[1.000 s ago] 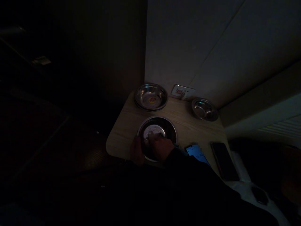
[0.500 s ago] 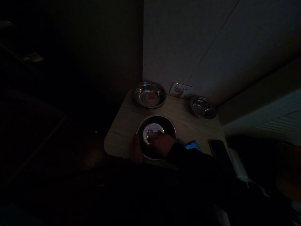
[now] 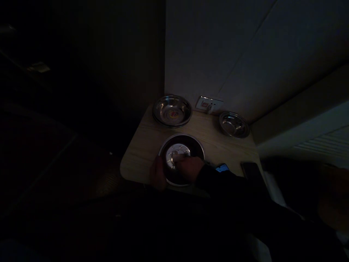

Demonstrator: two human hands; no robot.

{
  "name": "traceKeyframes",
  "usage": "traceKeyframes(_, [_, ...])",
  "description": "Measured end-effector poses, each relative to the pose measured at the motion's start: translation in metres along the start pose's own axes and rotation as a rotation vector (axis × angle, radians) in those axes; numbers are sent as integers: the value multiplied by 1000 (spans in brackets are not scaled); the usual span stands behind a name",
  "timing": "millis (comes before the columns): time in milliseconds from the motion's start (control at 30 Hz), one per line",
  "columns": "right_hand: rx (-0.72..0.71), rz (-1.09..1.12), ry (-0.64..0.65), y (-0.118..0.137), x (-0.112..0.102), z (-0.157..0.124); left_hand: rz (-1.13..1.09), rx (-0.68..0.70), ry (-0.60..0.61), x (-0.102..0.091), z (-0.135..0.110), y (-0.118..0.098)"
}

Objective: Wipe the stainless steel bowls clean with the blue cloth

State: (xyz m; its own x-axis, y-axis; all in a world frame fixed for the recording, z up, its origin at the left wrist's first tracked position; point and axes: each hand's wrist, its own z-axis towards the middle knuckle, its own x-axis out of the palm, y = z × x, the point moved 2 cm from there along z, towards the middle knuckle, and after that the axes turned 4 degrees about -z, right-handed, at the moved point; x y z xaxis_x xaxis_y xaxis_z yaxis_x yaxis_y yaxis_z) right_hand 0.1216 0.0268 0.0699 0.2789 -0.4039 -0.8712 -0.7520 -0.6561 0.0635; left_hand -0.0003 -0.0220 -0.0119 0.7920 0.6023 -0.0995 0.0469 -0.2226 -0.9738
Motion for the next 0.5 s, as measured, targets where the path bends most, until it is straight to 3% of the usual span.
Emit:
traceKeyframes(267, [60,21,-162,20,-11,20,25,-39,-34,-8,-1,-4])
traceKeyframes(500, [90,16,-111,9,-5,7,33,17,3,-6,-3,-14])
